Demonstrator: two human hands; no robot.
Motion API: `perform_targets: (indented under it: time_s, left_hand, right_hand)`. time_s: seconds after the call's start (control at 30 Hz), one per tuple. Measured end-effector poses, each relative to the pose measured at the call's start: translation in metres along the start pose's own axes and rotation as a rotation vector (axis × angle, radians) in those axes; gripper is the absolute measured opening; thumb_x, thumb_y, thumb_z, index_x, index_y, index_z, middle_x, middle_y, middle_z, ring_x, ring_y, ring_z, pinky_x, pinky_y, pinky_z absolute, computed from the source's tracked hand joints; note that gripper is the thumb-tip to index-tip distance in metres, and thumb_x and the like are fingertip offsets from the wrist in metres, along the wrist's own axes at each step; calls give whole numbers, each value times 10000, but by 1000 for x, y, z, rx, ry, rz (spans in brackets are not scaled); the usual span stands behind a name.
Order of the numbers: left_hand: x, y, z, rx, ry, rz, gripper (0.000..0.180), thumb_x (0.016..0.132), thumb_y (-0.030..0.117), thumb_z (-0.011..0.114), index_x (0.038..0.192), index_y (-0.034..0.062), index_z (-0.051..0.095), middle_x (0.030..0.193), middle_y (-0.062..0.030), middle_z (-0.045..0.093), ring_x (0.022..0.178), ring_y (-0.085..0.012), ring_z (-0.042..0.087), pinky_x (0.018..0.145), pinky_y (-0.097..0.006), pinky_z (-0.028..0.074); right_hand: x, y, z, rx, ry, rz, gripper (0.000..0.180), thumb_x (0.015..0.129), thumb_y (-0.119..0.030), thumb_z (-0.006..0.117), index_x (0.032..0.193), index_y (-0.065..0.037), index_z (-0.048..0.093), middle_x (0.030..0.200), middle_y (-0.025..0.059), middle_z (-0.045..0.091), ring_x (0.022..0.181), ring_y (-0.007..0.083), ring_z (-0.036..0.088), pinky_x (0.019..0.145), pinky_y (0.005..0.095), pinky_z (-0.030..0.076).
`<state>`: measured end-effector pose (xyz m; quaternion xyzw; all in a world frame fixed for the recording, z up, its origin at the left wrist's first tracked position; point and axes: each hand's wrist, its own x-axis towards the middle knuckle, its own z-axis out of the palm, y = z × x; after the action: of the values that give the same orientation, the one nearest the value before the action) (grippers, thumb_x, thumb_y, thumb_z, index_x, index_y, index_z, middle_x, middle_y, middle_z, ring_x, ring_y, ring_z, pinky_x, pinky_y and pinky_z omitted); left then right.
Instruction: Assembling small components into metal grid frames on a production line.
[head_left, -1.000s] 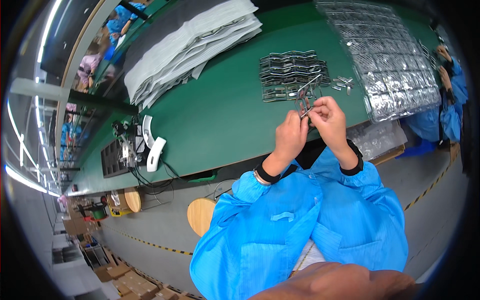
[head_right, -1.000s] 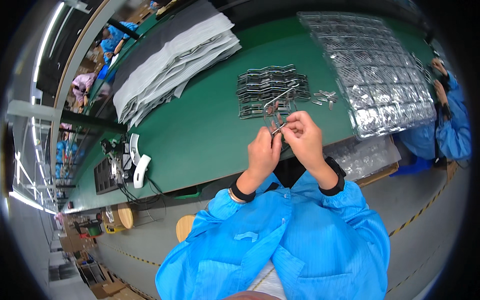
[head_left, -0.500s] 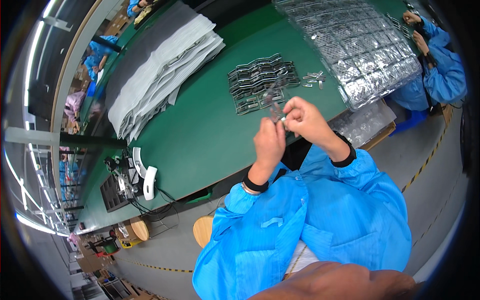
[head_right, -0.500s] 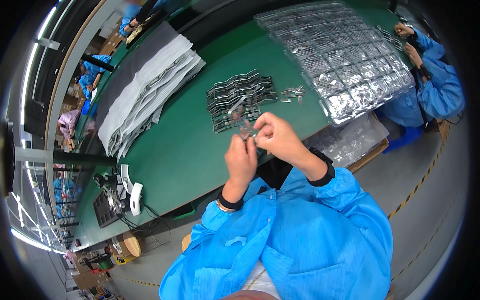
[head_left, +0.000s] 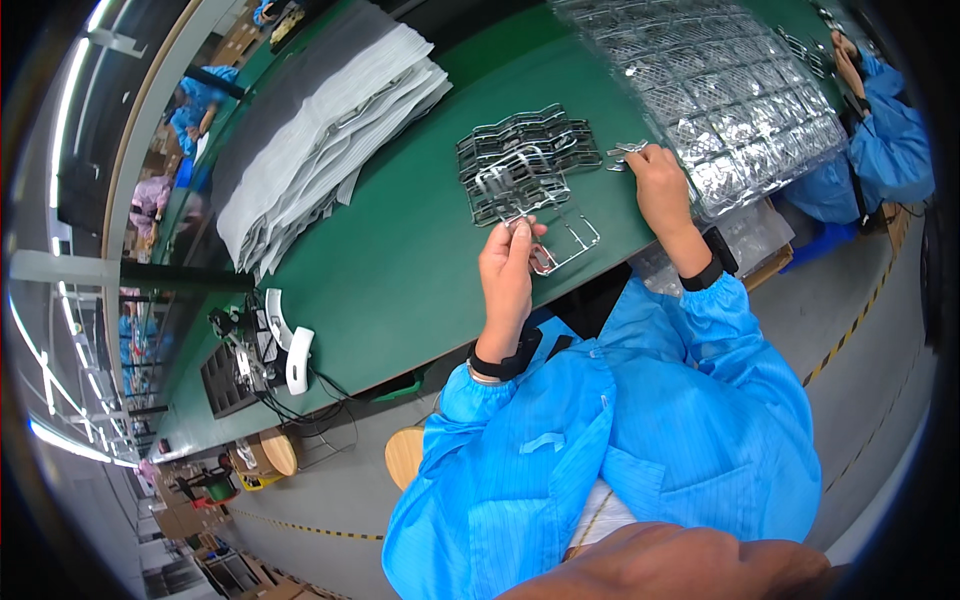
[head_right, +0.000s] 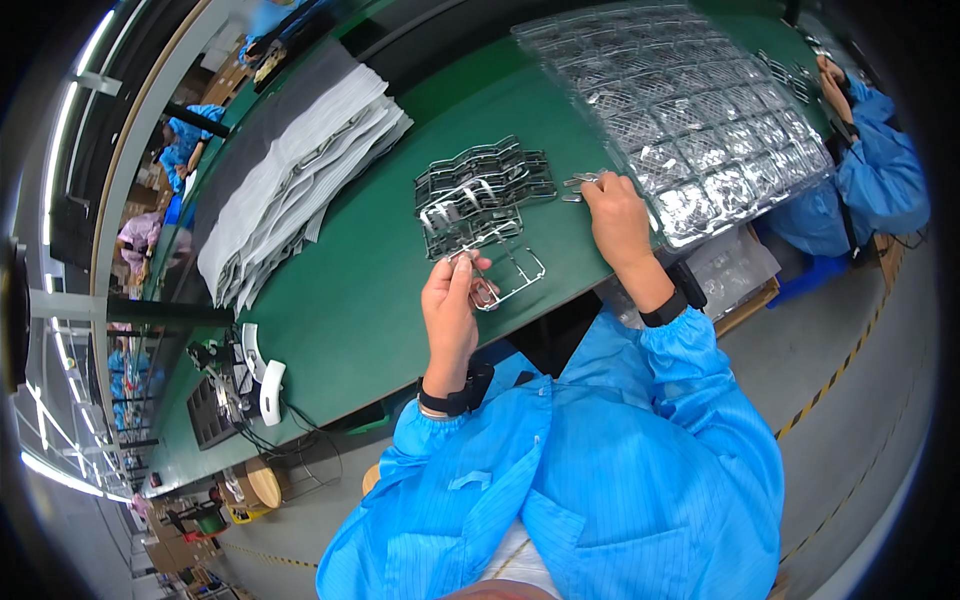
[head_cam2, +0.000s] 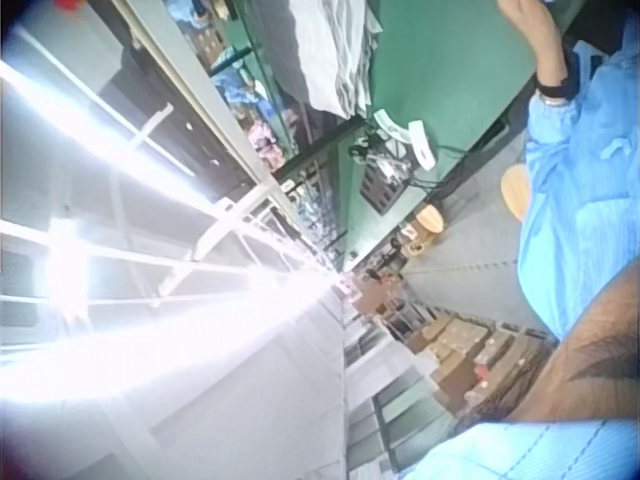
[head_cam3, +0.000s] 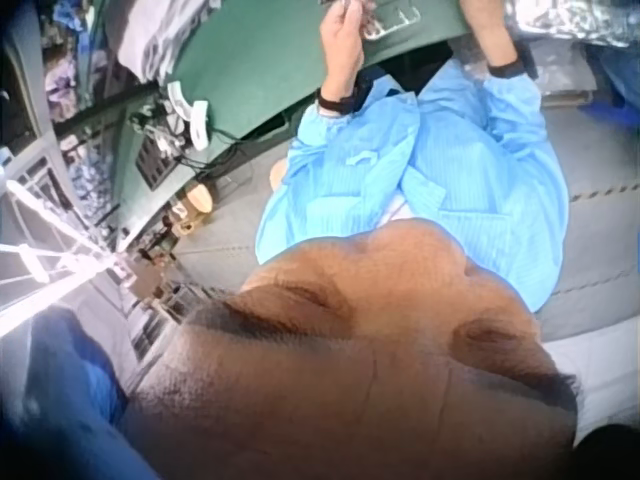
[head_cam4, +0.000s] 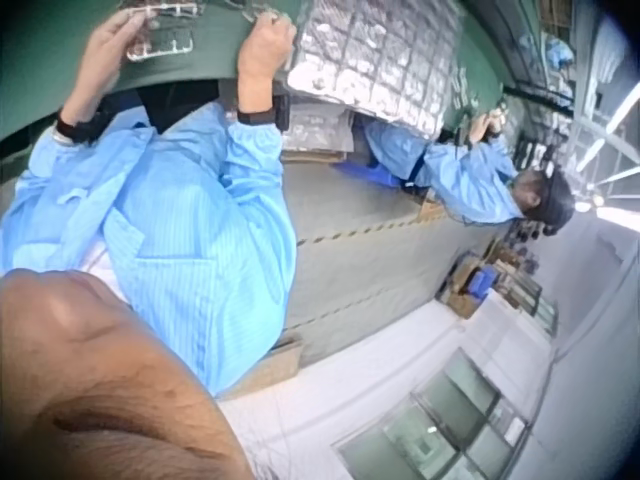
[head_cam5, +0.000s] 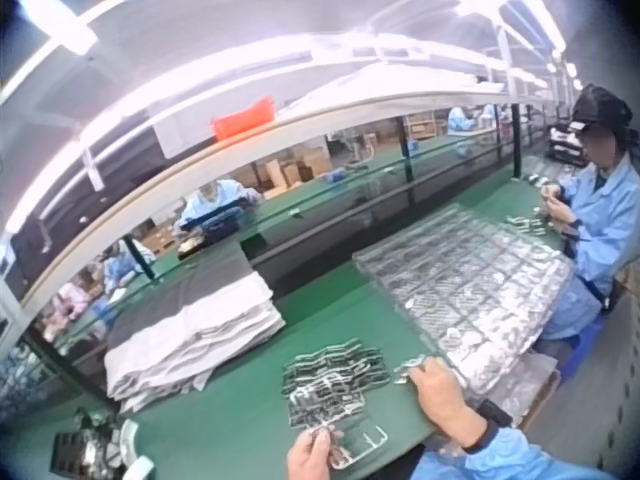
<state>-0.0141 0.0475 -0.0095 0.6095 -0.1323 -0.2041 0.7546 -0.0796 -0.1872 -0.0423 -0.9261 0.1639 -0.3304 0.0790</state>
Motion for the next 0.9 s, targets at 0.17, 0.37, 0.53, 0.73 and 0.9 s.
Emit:
perform_targets:
  time_s: [0.17,0.37,0.53,0.73,0.9]
  left_hand:
    - [1,3,2,-159,-27,-146,290,985,232,449,1105,-5,565,990,-103,627,703,-128,614,558,-252,511]
    - [2,-6,14,-184,-46,-91,291,993,200,433,1129,-13,578,1038,-54,590,862,-90,564,680,-243,509]
    - [0,-18,15,34,-44,147,270,984,161,457,1074,-48,604,1021,-43,552,871,-76,530,708,-206,439]
    - [-6,-14,14,62,47,79,209,965,124,493,1096,3,602,863,13,567,694,-40,489,604,-184,400]
    - [-9,-14,14,158,19,177,171,954,111,506,1065,1,577,806,18,565,655,-41,483,581,-193,407]
  right_hand:
    - [2,-26,-25,250,166,37,182,758,8,607,930,-34,650,946,93,628,864,295,596,687,372,491]
    - [-9,-96,-52,833,-200,-4,137,764,-29,650,896,-42,616,828,101,648,726,260,630,632,347,494]
    - [-16,-110,-34,884,-299,131,234,763,-46,654,981,-53,569,797,83,649,626,212,624,570,338,484]
    - [-19,-110,-31,977,-246,277,221,737,-19,674,930,-42,571,749,63,626,568,189,581,521,307,456]
    - [6,-95,-47,783,-57,203,152,740,-25,679,865,-35,593,679,62,587,518,174,536,485,304,413]
